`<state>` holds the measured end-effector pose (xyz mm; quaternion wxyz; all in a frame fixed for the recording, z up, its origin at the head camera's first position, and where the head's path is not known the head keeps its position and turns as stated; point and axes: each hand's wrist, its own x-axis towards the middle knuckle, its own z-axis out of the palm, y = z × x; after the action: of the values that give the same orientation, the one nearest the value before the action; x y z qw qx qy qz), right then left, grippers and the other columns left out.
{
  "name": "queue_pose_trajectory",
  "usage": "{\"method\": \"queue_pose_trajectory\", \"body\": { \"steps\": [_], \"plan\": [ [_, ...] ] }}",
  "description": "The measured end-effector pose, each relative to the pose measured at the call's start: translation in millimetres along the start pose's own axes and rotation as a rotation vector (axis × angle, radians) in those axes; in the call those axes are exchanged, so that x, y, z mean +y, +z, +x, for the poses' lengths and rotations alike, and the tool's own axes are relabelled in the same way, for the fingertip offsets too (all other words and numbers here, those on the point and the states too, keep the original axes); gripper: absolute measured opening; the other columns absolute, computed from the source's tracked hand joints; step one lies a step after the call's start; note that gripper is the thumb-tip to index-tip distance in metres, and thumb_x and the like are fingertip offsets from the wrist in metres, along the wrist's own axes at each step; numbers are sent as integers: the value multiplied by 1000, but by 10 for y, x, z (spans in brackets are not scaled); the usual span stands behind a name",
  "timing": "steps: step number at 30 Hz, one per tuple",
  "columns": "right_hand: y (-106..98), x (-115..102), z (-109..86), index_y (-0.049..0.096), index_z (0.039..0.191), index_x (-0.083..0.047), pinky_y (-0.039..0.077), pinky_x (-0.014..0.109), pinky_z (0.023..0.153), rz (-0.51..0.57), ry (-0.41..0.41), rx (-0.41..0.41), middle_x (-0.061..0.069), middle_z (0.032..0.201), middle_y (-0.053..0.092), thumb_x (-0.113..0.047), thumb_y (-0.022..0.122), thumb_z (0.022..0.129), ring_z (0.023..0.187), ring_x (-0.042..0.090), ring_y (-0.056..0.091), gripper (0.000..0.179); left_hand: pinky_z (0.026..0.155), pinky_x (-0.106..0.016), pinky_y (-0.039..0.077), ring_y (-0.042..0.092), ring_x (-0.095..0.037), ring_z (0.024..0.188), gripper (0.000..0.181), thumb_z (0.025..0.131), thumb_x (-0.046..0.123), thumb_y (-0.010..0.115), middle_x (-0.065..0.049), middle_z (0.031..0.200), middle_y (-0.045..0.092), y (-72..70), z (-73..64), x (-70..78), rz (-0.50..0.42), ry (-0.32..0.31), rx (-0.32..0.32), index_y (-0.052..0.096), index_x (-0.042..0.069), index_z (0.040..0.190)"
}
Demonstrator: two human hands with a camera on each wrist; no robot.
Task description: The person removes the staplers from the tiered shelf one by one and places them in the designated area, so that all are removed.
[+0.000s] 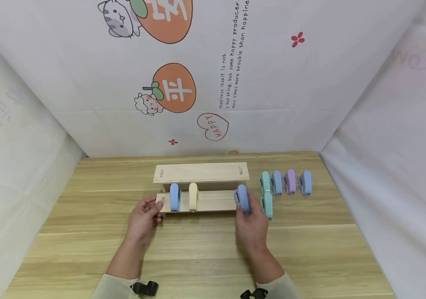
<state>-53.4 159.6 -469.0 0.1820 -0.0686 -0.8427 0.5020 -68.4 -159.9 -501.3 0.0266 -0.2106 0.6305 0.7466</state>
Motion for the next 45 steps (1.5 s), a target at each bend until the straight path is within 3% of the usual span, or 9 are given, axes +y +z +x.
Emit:
{"method": "queue_pose_trajectory", "body": {
  "steps": [8,32,39,45],
  "plan": [
    [-96,69,26,55,148,-5,41,51,117,21,18,28,15,149,56,2,72,91,139,32,51,60,65,-25,59,60,-18,82,44,97,19,76,-12,114,66,2,-5,7,2,-4,5,58,12,136],
    [-418,262,129,50,153,-15,39,49,118,8,169,104,12,153,51,0,70,94,143,29,47,64,65,-25,59,60,-18,81,43,97,17,76,-12,112,66,5,3,-8,1,10,-6,58,11,136],
    [-500,324,166,51,153,-19,37,46,119,43,219,136,8,153,51,2,68,94,143,25,46,65,66,-25,60,60,-19,82,43,97,19,76,-12,112,66,9,0,-10,9,11,-8,58,11,135],
    [-576,315,191,46,155,-28,34,37,121,177,320,142,4,158,44,1,64,96,148,19,38,68,66,-25,59,60,-19,82,43,97,20,76,-11,111,65,-4,-1,-20,12,17,-11,57,12,136]
  ]
}}
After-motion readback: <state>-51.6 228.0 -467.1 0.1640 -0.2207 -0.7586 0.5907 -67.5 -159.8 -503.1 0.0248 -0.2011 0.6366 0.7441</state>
